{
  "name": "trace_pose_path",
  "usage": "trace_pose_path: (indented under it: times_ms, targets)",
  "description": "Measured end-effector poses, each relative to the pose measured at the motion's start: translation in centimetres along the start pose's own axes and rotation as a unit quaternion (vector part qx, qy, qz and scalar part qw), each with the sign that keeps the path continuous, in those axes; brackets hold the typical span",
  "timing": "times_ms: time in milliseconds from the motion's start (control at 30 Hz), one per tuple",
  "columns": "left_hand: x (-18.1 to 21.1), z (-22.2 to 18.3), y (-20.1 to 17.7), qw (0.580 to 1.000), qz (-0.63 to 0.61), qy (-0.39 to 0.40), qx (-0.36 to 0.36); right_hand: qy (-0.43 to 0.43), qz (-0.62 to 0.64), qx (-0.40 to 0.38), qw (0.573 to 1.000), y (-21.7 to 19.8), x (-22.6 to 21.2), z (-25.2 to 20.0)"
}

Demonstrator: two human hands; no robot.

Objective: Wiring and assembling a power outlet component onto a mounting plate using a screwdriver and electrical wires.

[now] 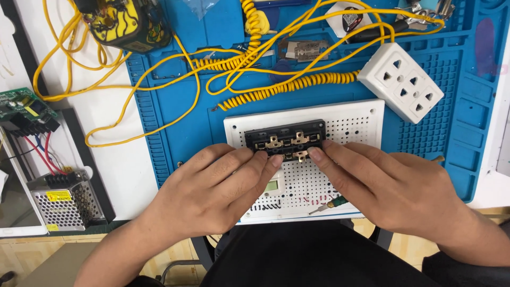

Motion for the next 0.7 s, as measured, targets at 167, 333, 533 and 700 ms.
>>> trace_pose_path:
  times_ms: [167, 333, 533, 700]
  targets:
    - [-0.2, 0.2, 0.0, 1.000, -0.006, 0.006, -0.017, 0.000, 0.011, -0.003, 1.000, 0.0, 0.0, 0.0]
    - [0.1, 0.5, -0.2, 1.000, 0.001, 0.017, -0.004, 0.012, 0.038, 0.069, 0.997, 0.2, 0.5, 0.3]
    - [0.1, -0.1, 0.0, 1.000, 0.017, 0.015, 0.006, 0.040, 0.017, 0.013, 0.999, 1.1, -0.1, 0.1]
    - [0.7, 0.2, 0.0, 0.999, 0.035, 0.008, -0.005, 0.037, 0.026, 0.000, 0.999, 1.1, -0.1, 0.2]
Point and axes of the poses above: each hand's wrist, its own z-axis towards the middle knuckle, its own y-axis out of the palm, x = y × z, the point moved 3 cm from there along z, towards the middle knuckle, and after that the axes turned 9 degrees about -y, right-handed, at the moved point
